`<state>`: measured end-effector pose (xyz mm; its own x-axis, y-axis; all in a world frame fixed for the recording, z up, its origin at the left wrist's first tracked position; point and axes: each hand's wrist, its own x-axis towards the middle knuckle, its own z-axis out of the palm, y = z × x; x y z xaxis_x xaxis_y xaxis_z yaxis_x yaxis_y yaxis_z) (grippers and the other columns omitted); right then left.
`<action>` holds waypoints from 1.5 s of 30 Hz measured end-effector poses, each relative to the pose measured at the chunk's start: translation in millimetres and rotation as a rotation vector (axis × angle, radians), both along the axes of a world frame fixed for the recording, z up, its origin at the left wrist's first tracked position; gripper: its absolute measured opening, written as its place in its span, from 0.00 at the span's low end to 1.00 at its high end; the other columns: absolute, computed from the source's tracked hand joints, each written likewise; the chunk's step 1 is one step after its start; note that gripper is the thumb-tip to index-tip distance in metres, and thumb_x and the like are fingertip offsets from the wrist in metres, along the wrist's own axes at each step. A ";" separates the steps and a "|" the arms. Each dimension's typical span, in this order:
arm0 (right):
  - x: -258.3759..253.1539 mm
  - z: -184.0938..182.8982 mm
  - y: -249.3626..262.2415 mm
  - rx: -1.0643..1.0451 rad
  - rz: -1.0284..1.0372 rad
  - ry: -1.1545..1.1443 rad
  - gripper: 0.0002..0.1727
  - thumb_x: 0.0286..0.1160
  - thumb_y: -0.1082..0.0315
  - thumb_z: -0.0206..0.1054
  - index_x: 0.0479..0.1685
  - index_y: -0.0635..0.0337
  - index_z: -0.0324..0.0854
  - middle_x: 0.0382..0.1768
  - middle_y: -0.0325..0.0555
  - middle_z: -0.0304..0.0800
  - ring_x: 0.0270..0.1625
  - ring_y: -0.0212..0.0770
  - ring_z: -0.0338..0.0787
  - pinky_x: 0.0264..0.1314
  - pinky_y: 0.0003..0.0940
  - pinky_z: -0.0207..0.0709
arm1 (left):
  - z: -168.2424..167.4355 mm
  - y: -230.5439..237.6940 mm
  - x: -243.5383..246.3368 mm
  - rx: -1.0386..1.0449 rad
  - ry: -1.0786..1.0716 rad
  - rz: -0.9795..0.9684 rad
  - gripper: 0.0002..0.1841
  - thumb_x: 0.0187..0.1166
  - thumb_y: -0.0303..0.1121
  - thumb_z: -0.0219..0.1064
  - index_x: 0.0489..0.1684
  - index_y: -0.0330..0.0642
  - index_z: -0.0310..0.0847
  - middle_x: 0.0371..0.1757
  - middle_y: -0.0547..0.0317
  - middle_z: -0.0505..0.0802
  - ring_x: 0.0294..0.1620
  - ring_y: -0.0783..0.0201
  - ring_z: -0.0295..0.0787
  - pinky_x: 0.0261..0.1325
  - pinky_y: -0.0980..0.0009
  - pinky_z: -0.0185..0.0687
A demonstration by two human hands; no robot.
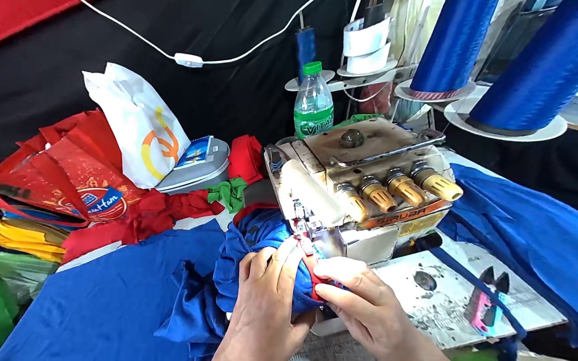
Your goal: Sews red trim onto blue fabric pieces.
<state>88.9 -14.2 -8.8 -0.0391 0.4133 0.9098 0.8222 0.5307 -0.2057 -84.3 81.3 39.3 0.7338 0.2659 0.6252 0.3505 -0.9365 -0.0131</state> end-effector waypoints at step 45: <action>20.5 29.2 -10.2 -0.121 0.130 -0.158 0.08 0.84 0.71 0.63 0.44 0.57 0.89 0.47 0.44 0.94 0.57 0.37 0.91 0.66 0.30 0.82 | 35.6 -50.0 -10.4 -0.105 -0.014 -0.200 0.18 0.86 0.49 0.61 0.35 0.45 0.86 0.35 0.56 0.88 0.43 0.59 0.85 0.55 0.67 0.78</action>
